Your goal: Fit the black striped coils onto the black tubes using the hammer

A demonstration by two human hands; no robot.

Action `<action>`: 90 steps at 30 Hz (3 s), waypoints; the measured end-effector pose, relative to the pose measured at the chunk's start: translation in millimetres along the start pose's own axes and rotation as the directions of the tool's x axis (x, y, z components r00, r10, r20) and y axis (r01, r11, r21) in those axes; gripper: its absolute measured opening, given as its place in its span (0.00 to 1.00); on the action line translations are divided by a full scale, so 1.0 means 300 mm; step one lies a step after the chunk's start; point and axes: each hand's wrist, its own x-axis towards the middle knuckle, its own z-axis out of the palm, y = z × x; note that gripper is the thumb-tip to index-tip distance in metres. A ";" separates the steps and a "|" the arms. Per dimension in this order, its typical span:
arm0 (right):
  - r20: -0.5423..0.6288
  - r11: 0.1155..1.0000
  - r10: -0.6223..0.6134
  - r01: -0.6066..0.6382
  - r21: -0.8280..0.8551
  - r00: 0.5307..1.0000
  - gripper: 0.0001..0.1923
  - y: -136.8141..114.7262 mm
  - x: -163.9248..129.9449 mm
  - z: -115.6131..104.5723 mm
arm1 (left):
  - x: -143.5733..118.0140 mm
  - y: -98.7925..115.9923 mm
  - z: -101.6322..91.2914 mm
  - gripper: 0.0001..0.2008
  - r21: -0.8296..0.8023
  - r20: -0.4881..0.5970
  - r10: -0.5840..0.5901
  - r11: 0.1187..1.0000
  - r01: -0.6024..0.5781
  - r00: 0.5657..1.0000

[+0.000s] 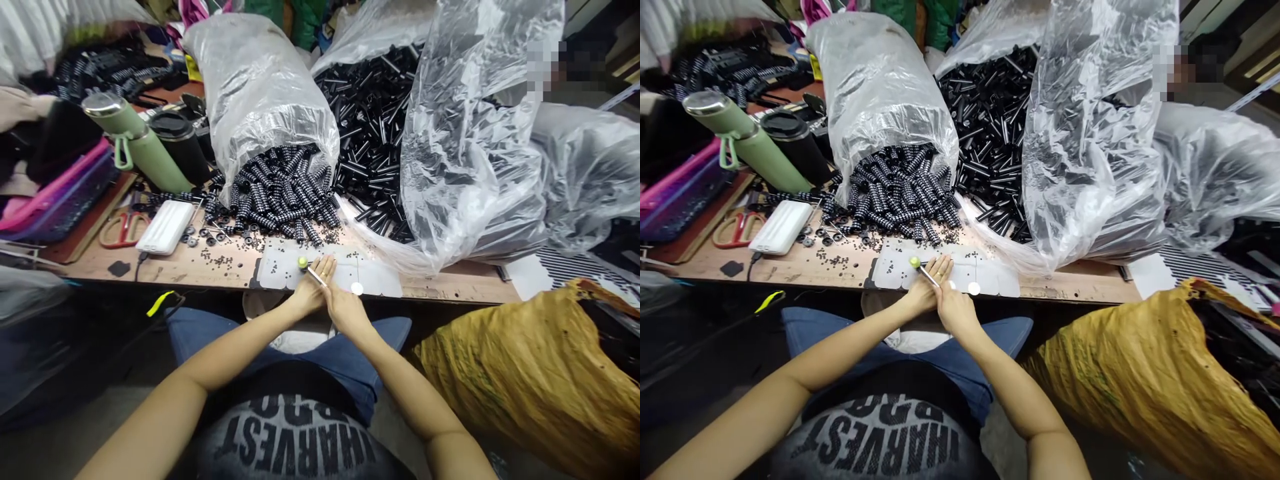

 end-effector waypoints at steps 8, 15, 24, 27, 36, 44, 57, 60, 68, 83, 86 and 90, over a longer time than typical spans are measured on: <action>-0.080 0.982 0.148 -0.156 -0.109 0.986 0.21 0.115 0.051 -0.029 | 0.025 -0.014 -0.086 0.15 -0.216 0.083 -0.102 0.969 0.118 0.991; -0.266 0.921 0.251 -0.314 -0.230 0.931 0.17 0.330 0.127 0.000 | 0.156 -0.189 -0.167 0.14 -0.151 -0.086 -0.653 0.755 0.638 0.753; -0.383 0.957 -0.013 -0.100 -0.272 0.924 0.15 0.371 0.577 -0.169 | 0.369 -0.306 -0.146 0.21 -0.074 0.056 -0.764 0.639 0.766 0.643; -0.278 0.973 -0.049 -0.017 -0.230 0.959 0.15 0.374 0.674 -0.206 | 0.308 -0.313 -0.163 0.22 -0.255 0.028 -0.717 0.669 0.698 0.697; -0.157 0.376 -0.039 0.160 0.913 0.987 0.22 0.162 0.472 -0.111 | 0.135 -0.202 -0.227 0.17 -0.943 0.275 -0.522 0.017 0.333 0.807; 0.560 -0.077 -0.010 -0.559 0.826 0.829 0.36 0.057 0.274 -0.083 | 0.064 -0.124 -0.186 0.08 -0.779 -0.253 -0.417 0.623 0.071 0.873; -0.108 0.953 0.226 -0.197 0.229 0.968 0.48 0.174 0.133 0.005 | -0.144 -0.177 -0.079 0.19 -0.172 -0.116 -0.355 0.927 0.333 0.928; -0.141 0.986 0.158 -0.163 -0.024 0.977 0.47 0.201 0.093 0.043 | -0.179 -0.200 -0.107 0.16 -0.341 -0.184 -0.400 0.883 0.323 0.898; -0.227 0.980 0.175 -0.192 -0.055 0.958 0.49 0.178 0.080 0.084 | -0.117 -0.197 -0.311 0.08 -0.192 0.072 -0.318 0.926 0.326 0.945; -0.267 0.869 -0.235 0.325 0.373 0.935 0.59 0.117 0.110 0.039 | 0.006 -0.121 -0.213 0.28 -0.939 0.326 -0.494 -0.271 0.213 0.806; -0.243 0.798 -0.371 0.441 0.411 0.897 0.58 0.065 0.114 0.003 | 0.010 -0.099 -0.246 0.25 -0.907 0.386 -0.499 -0.359 0.220 0.776; -0.248 0.744 -0.478 0.539 0.396 0.842 0.57 0.027 0.130 -0.019 | 0.020 -0.071 -0.253 0.18 -0.889 0.414 -0.547 -0.417 0.192 0.728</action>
